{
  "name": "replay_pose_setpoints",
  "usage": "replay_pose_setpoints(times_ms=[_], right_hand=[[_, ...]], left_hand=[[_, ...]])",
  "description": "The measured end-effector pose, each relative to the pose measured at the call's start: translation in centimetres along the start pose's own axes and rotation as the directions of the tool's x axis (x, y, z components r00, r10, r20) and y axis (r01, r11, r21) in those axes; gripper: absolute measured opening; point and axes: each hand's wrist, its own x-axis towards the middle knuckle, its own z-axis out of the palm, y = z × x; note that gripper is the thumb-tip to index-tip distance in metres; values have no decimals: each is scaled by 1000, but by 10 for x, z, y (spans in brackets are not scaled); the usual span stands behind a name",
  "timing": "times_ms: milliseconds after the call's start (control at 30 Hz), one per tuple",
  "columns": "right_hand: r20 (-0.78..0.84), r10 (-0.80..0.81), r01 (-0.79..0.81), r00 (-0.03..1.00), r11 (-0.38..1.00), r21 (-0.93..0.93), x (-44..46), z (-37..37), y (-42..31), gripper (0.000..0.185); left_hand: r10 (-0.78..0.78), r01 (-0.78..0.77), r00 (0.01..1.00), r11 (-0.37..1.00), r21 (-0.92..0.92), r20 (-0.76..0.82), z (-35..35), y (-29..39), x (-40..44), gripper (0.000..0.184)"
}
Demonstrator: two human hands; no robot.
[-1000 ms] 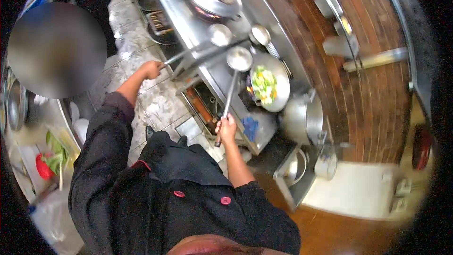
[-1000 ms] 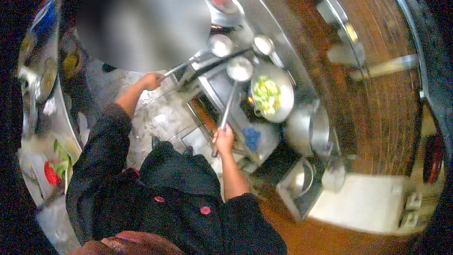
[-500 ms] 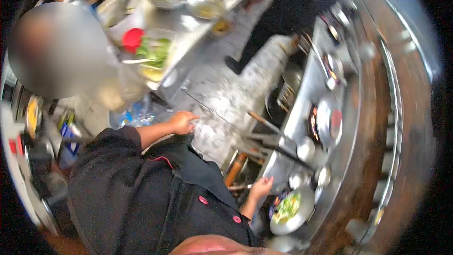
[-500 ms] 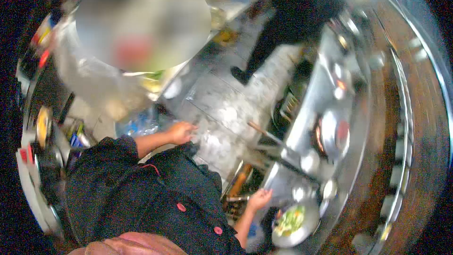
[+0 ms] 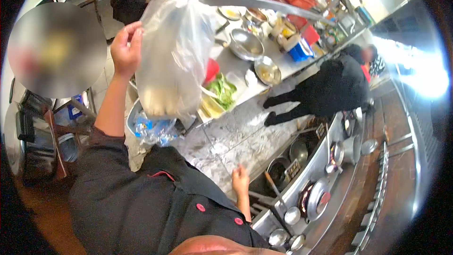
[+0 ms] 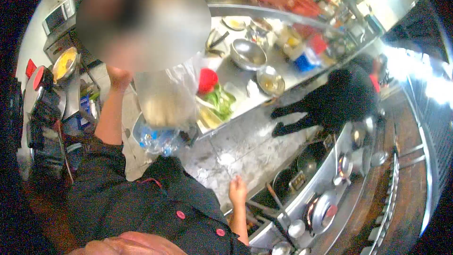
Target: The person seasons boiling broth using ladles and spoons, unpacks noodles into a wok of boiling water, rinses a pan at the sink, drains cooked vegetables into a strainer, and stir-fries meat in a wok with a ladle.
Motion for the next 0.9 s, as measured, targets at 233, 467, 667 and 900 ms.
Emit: replay_pose_setpoints(times_ms=[233, 467, 667, 900], right_hand=[[227, -50, 71, 973, 994, -82, -1, 97, 71, 37], [260, 211, -211, 942, 977, -29, 27, 82, -45, 40], [273, 325, -324, 905, 945, -53, 44, 81, -47, 41], [197, 332, -346, 923, 937, 46, 43, 71, 6, 38]], left_hand=[[-210, 171, 964, 959, 225, 162, 37, -147, 133, 23], [-427, 193, 833, 821, 537, 353, 89, -180, 165, 29], [-417, 153, 791, 844, 515, 448, 87, -198, 176, 34], [-485, 77, 653, 807, 586, 582, 74, -166, 192, 41]])
